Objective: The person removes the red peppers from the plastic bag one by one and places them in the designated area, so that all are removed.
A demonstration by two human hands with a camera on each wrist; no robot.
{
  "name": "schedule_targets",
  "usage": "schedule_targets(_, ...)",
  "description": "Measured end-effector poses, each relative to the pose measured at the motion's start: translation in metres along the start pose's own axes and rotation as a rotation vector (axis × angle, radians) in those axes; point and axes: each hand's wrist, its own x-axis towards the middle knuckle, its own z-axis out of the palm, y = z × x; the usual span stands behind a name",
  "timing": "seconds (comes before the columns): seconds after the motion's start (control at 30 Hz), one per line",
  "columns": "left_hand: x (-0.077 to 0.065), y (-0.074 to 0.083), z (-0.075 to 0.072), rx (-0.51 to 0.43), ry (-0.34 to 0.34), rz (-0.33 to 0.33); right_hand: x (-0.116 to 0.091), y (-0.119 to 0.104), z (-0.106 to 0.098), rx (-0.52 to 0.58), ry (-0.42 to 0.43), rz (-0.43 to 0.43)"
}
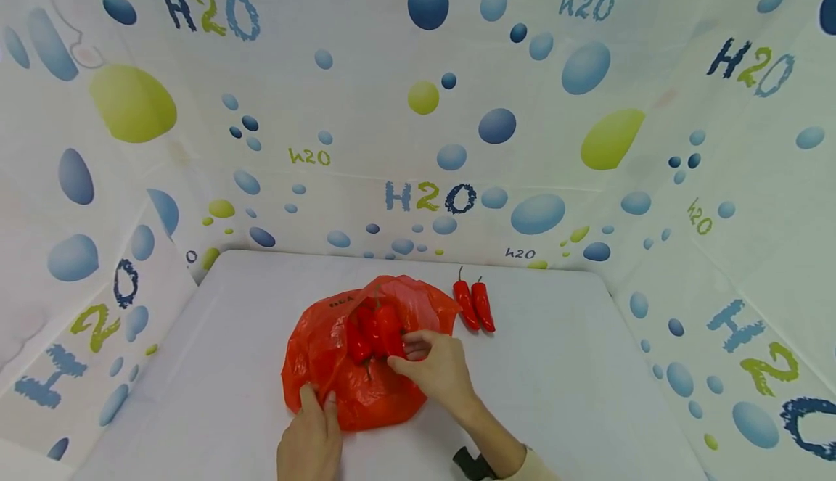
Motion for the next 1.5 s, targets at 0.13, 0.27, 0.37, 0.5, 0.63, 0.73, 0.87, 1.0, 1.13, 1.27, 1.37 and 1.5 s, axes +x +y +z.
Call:
schedule_targets(0.13,0.000,0.002,-0.001,-0.001,-0.015,-0.015,0.000,-0.001,-0.006,0.007,0.018,-0.011)
schedule_targets(0.27,0.001,0.002,0.000,-0.001,-0.029,-0.025,0.001,0.001,-0.014,0.018,0.043,-0.020)
schedule_targets(0.37,0.001,0.002,0.000,0.004,-0.030,-0.026,0.003,0.003,-0.020,0.026,0.069,-0.020)
schedule_targets(0.5,0.002,0.001,0.000,0.008,-0.024,-0.021,0.007,0.006,-0.027,0.028,0.119,-0.015)
schedule_targets(0.63,0.002,0.000,0.001,0.007,-0.014,-0.009,0.010,0.009,-0.036,0.027,0.177,-0.010)
schedule_targets(0.73,0.002,-0.001,0.001,0.011,-0.001,0.000,0.012,0.011,-0.042,0.032,0.211,0.003)
schedule_targets(0.87,0.001,-0.002,0.002,0.014,0.007,0.010,0.014,0.014,-0.051,0.039,0.247,0.017)
schedule_targets(1.0,0.002,-0.001,0.001,0.012,0.004,0.008,0.015,0.018,-0.059,0.035,0.280,0.029)
schedule_targets(1.13,0.001,-0.003,0.001,0.014,0.015,0.010,0.017,0.021,-0.067,0.040,0.312,0.038)
schedule_targets(1.27,0.001,-0.003,0.001,0.008,0.029,0.024,0.021,0.026,-0.074,0.042,0.340,0.051)
schedule_targets(1.37,0.000,-0.003,0.002,0.002,0.032,0.025,0.026,0.033,-0.079,0.036,0.350,0.068)
schedule_targets(1.5,0.000,-0.003,0.002,0.004,0.034,0.022,0.032,0.042,-0.086,0.023,0.367,0.114)
